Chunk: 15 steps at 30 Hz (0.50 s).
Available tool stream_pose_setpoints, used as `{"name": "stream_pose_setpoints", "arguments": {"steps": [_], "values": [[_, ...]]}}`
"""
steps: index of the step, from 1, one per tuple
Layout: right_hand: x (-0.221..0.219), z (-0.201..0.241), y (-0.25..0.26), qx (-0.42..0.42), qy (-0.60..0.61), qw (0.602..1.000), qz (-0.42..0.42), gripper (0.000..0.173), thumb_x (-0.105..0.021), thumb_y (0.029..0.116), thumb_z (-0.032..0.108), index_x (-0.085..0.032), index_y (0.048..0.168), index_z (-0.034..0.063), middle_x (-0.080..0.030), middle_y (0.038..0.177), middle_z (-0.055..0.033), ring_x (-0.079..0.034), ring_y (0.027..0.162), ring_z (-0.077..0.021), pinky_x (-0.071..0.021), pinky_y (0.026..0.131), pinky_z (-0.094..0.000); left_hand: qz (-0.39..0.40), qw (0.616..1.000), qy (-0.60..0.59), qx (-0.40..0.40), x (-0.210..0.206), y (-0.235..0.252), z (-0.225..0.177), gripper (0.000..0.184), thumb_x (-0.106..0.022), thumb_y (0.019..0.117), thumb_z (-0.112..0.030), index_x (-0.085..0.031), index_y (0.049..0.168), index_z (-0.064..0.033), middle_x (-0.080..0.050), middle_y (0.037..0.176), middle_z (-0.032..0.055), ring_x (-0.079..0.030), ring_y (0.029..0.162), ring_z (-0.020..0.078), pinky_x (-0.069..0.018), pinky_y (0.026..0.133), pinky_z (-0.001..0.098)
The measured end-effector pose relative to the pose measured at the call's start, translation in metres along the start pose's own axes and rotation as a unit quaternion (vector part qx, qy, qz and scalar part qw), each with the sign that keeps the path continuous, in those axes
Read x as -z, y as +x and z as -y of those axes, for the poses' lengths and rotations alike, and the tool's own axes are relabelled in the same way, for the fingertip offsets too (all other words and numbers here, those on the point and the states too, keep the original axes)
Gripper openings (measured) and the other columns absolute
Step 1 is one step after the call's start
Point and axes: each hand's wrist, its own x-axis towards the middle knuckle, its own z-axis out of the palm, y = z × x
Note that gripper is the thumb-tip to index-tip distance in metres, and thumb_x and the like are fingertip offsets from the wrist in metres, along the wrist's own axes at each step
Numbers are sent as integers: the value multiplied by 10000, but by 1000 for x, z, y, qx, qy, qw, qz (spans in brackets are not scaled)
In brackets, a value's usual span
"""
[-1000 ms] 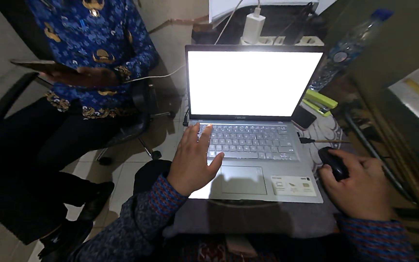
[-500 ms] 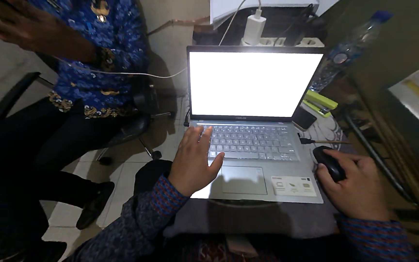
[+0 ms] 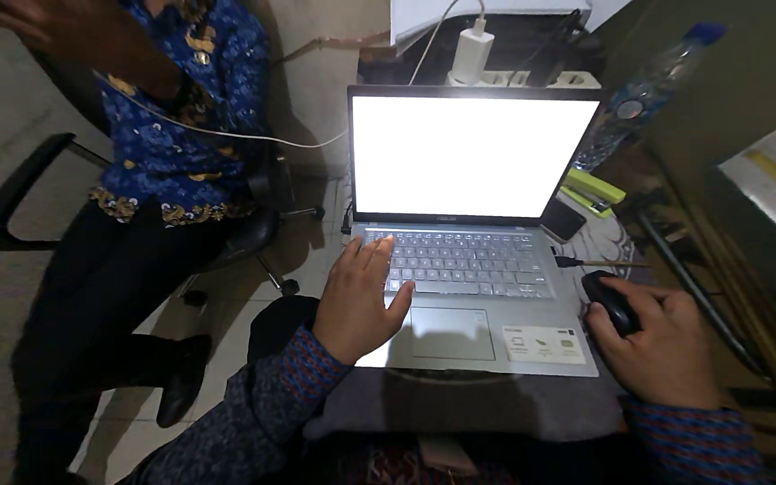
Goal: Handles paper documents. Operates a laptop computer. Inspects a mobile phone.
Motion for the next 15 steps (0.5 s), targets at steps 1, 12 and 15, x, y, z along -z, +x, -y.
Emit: {"name": "stream_pose_setpoints", "arguments": {"steps": [1,12,15], "values": [[0,0,0,-1,0,1000,0,490,-571,902,433,-708,1256,123,-619,1189,-265,-609,1050,-420,-502,861,-574,-4,1000,-5,-1,0,0,0,679,-511,967,-572,-534,1483,-131,-596,1460,23,-485,1416,266,-400,1162,517],[-1,-2,0,-2,-8,1000,2,487,-573,907,429,-699,1267,124,-615,1207,-274,-602,1073,-447,-493,883,-600,-7,1000,-12,1,0,0,1,685,-531,960,-566,-526,1488,-130,-602,1449,27,-492,1407,251,-400,1166,504],[1,0,0,-3,-9,1000,5,491,-569,904,429,-698,1271,129,-614,1204,-272,-601,1069,-439,-492,879,-592,-7,1000,-10,1,-1,0,1,681,-526,962,-569,-527,1485,-134,-596,1455,23,-481,1416,256,-399,1168,499]]}}
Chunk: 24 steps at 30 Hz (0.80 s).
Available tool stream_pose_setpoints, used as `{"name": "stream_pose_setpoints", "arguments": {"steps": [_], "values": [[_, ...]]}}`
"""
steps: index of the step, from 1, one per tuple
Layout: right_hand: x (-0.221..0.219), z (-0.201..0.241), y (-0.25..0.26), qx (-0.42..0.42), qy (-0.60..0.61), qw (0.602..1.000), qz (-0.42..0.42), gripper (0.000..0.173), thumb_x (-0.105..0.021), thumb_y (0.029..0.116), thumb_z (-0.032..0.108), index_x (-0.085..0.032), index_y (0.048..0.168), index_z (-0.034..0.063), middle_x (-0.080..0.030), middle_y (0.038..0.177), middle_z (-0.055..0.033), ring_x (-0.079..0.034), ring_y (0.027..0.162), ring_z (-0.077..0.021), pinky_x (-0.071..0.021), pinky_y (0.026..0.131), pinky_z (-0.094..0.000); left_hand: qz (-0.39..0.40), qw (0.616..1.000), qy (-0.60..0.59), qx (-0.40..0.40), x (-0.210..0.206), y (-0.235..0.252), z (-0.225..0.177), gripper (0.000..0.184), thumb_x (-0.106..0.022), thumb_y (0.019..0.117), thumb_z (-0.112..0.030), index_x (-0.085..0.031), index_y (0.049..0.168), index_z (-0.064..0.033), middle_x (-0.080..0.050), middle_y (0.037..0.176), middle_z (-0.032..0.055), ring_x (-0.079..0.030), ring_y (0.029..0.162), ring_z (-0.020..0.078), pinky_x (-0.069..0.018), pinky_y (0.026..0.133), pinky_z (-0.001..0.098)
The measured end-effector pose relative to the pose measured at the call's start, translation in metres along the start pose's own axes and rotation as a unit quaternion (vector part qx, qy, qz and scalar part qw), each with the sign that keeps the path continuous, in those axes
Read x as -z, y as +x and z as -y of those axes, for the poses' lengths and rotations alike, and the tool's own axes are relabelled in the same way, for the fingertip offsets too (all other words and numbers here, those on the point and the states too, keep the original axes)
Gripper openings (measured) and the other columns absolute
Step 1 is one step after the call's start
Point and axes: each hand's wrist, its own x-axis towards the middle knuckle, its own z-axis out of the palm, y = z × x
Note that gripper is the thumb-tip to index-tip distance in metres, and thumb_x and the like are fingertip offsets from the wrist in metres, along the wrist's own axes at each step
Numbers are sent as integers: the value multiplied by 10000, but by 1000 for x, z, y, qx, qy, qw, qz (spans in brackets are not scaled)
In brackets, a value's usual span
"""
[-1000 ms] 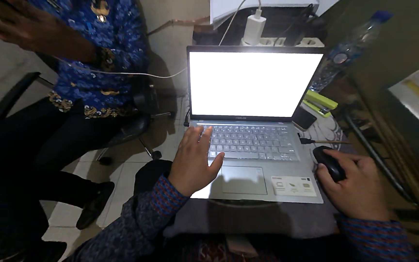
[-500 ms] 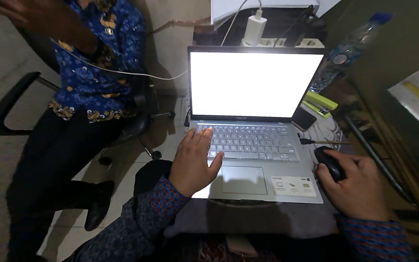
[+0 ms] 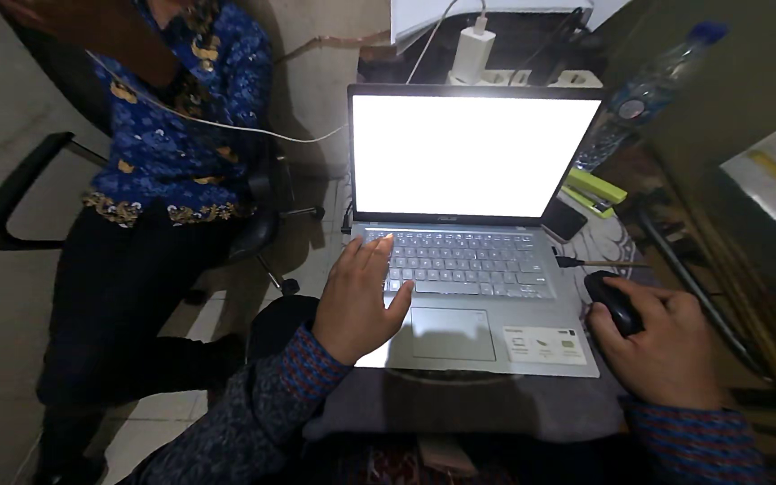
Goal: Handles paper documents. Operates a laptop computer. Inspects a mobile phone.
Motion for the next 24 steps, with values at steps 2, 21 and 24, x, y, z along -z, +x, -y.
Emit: {"name": "stream_pose_setpoints", "arguments": {"steps": [2,21,24], "values": [[0,1,0,-1,1,1000,-2,490,-570,904,429,-700,1269,130,-615,1202,-273,-603,1069,-437,-493,877,-592,-2,1000,0,-2,0,0,0,684,-528,960,-568,-528,1484,-127,-601,1447,35,-486,1410,263,-403,1163,498],[-1,0,1,-1,18,1000,3,484,-575,934,452,-697,1294,153,-613,1234,-250,-604,1093,-407,-504,892,-570,3,1000,7,-4,0,0,0,694,-514,963,-579,-516,1496,-134,-587,1464,36,-476,1419,261,-396,1167,501],[-2,-1,1,1,18,1000,4,490,-571,934,457,-696,1296,151,-613,1235,-252,-604,1096,-407,-500,901,-572,1,1000,7,-7,0,0,0,690,-520,961,-578,-525,1488,-132,-593,1455,45,-482,1413,267,-404,1161,505]]}}
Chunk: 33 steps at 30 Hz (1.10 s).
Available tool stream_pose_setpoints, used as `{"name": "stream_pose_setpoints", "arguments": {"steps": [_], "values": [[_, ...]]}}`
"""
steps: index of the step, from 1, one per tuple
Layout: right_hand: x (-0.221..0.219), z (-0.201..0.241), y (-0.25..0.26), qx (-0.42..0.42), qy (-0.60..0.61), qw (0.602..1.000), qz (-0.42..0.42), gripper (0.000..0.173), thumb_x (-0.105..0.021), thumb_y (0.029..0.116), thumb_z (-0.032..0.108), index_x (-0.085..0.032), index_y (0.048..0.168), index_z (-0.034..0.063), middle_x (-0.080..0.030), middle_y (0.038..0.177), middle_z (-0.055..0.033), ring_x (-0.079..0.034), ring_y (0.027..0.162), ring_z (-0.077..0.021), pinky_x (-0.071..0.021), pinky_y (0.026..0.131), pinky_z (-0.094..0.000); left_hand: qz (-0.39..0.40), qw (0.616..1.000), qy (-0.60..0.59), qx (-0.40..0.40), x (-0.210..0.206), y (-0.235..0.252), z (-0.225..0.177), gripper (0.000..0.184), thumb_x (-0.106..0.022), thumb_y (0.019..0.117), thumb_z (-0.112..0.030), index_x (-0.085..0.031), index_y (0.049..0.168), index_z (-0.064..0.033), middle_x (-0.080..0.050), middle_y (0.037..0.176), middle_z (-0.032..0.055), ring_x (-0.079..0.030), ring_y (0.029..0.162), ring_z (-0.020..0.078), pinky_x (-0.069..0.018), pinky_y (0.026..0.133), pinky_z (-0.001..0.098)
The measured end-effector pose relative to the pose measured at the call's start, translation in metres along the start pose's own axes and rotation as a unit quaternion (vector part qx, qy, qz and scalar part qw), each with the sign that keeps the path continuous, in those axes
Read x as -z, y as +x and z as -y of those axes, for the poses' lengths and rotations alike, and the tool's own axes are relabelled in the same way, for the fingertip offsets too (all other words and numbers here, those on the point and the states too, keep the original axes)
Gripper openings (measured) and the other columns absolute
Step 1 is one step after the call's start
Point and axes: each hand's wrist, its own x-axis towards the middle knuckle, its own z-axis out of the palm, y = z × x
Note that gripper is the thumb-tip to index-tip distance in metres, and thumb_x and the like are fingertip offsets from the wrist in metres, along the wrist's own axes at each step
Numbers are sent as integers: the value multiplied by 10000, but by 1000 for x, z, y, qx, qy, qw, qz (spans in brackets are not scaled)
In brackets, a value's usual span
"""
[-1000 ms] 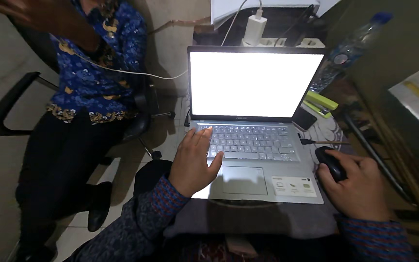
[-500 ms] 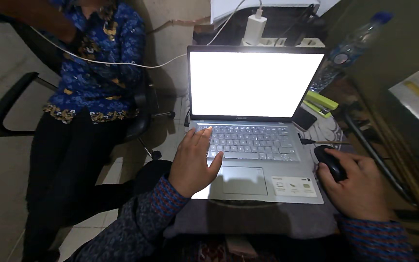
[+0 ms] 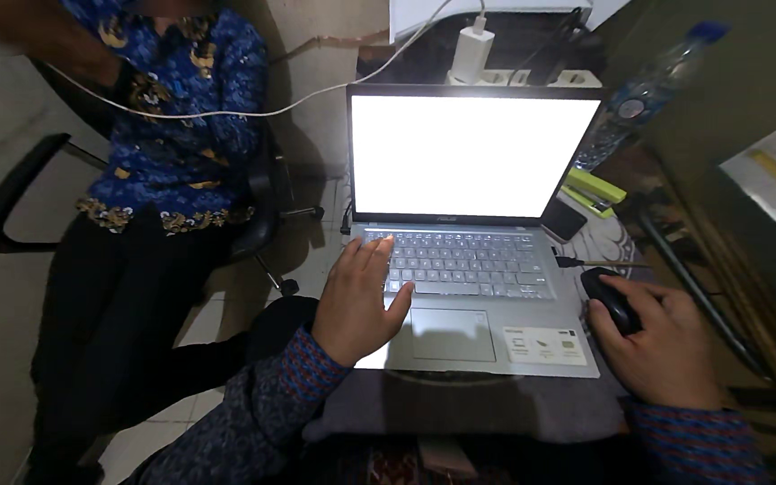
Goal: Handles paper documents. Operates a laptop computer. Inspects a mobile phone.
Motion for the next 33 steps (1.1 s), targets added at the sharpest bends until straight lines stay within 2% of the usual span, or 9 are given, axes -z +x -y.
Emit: {"name": "stream_pose_setpoints", "arguments": {"steps": [12,15,18,20,21,23,27,30,33], "values": [[0,1,1,-3,0,1000,-2,480,-576,930,458,-706,1281,156,-619,1221,-240,-607,1080,-396,-504,888,-563,3,1000,3,2,1,1,0,693,-515,961,-580,-519,1494,-138,-589,1459,43,-474,1418,269,-408,1156,500],[0,1,1,-7,-4,1000,2,506,-568,927,456,-685,1316,153,-616,1232,-249,-605,1090,-414,-500,894,-582,-1,1000,-1,4,0,0,-1,689,-520,958,-579,-527,1488,-139,-598,1442,63,-486,1407,273,-414,1152,502],[3,2,1,-5,-33,999,0,608,-566,919,498,-617,1397,125,-588,1312,-289,-578,1184,-484,-474,965,-642,-1,1000,-10,10,5,-1,-3,665,-552,947,-567,-557,1461,-146,-627,1326,113,-560,1288,273,-486,1064,475],[10,10,1,20,-62,998,-13,634,-557,933,512,-602,1402,88,-548,1372,-325,-536,1242,-532,-440,1015,-669,9,1000,-11,7,11,-6,-6,660,-569,935,-569,-576,1439,-143,-626,1255,131,-592,1191,277,-527,984,459],[13,18,1,41,-72,996,-20,623,-544,946,501,-610,1393,72,-551,1369,-332,-541,1232,-541,-442,1006,-670,17,1000,-10,2,13,-11,-9,668,-570,933,-577,-576,1439,-140,-624,1253,145,-595,1187,289,-529,980,469],[15,40,-1,77,-53,995,-20,587,-512,974,481,-635,1361,57,-587,1340,-308,-571,1211,-506,-463,997,-641,32,999,-2,-8,16,-21,-13,709,-543,931,-623,-563,1457,-148,-618,1272,158,-582,1218,311,-511,1013,496],[-5,80,-9,103,28,992,66,613,-470,992,559,-644,1363,104,-579,1397,-244,-566,1272,-424,-485,1021,-591,54,998,20,-20,17,-34,-17,811,-464,940,-708,-491,1522,-144,-587,1384,191,-502,1355,383,-432,1115,559],[-19,87,-13,111,40,990,71,626,-437,986,598,-687,1303,120,-581,1400,-230,-567,1278,-405,-486,1025,-576,57,998,30,-17,16,-36,-17,860,-430,939,-742,-467,1536,-124,-577,1414,191,-470,1391,403,-414,1129,576],[-21,87,-14,119,42,990,61,602,-446,982,601,-730,1239,136,-595,1385,-225,-558,1277,-410,-468,1035,-576,53,998,41,-20,17,-35,-17,880,-422,938,-754,-482,1521,-98,-604,1381,189,-487,1375,411,-427,1116,580]]}}
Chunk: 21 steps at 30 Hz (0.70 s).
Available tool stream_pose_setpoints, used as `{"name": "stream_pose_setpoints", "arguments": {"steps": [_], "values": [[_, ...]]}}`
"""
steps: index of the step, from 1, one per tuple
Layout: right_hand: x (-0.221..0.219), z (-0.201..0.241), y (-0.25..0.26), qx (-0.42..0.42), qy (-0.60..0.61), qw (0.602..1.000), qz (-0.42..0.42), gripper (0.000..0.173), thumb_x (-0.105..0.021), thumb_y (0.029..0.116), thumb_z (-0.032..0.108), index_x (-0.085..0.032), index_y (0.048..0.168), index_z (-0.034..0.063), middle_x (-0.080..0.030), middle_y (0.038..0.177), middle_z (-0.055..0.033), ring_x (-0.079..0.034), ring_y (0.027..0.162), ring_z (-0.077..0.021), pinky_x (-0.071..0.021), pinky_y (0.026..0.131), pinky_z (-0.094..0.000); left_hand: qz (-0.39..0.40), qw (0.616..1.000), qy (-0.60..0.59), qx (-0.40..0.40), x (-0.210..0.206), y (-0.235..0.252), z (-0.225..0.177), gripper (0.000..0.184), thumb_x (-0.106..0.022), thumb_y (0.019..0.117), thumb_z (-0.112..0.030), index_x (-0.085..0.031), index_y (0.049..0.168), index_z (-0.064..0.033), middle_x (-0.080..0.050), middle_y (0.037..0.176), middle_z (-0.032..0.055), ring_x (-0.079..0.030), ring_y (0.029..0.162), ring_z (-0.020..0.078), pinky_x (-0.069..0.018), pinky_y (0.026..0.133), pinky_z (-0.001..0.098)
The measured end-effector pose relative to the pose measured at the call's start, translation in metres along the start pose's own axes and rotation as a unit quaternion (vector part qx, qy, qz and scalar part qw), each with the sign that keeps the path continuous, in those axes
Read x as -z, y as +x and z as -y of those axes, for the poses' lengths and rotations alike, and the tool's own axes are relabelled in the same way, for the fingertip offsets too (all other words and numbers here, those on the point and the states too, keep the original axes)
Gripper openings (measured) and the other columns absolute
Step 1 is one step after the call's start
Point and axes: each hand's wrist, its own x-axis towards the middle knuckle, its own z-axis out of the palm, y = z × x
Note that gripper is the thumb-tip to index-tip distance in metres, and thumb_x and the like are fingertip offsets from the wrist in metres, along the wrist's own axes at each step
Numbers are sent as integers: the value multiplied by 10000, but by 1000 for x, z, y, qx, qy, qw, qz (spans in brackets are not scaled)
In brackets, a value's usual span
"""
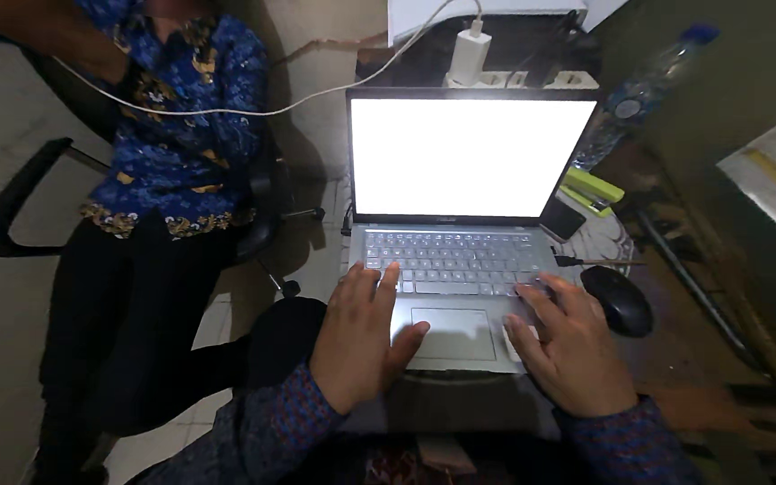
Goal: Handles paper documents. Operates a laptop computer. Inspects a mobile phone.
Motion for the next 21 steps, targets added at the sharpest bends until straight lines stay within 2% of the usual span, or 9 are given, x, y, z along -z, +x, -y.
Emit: {"name": "stream_pose_setpoints", "arguments": {"steps": [2,5,8,10,13,16,21], "values": [[0,-1,-1,10,-10,1000,-10,583,-459,977,591,-742,1229,148,-611,1369,-212,-568,1266,-407,-478,1025,-572,-5,1000,11,-3,1,4,-1,882,-422,936,-755,-493,1511,-89,-628,1320,186,-527,1319,401,-458,1076,572],[0,-1,-3,29,-13,999,-19,559,-485,980,583,-752,1240,166,-623,1371,-204,-582,1255,-406,-489,1018,-566,-3,1000,20,7,7,16,-4,881,-410,935,-759,-526,1484,-81,-654,1196,171,-595,1170,368,-510,969,553],[-1,-1,-3,28,-1,999,-17,562,-487,974,595,-749,1241,175,-617,1379,-200,-575,1266,-403,-485,1023,-569,8,999,27,30,13,27,-9,862,-417,933,-758,-553,1463,-92,-664,1146,161,-618,1095,352,-527,913,536],[0,-1,-1,23,0,1000,-8,599,-455,974,615,-711,1283,169,-590,1408,-203,-569,1277,-401,-500,1005,-562,2,999,27,42,11,34,-9,853,-422,914,-778,-581,1446,-130,-641,1144,167,-610,1068,352,-525,887,540],[1,-1,0,14,2,1000,7,666,-421,969,645,-659,1357,159,-550,1464,-203,-539,1333,-393,-480,1047,-568,1,998,25,53,3,46,-5,882,-382,895,-833,-576,1454,-178,-587,1294,195,-569,1155,388,-493,930,590],[1,-1,3,14,-9,1000,27,718,-387,963,684,-609,1426,183,-519,1506,-203,-500,1389,-389,-435,1108,-581,14,997,31,66,-2,52,-2,949,-340,865,-883,-580,1443,-169,-533,1432,216,-504,1288,433,-433,1006,641],[0,0,5,13,-31,998,57,775,-339,963,731,-527,1511,216,-468,1568,-174,-428,1457,-387,-355,1173,-605,27,996,29,75,-2,48,-2,1006,-318,853,-900,-547,1475,-144,-483,1508,221,-458,1358,443,-407,1050,641]]}}
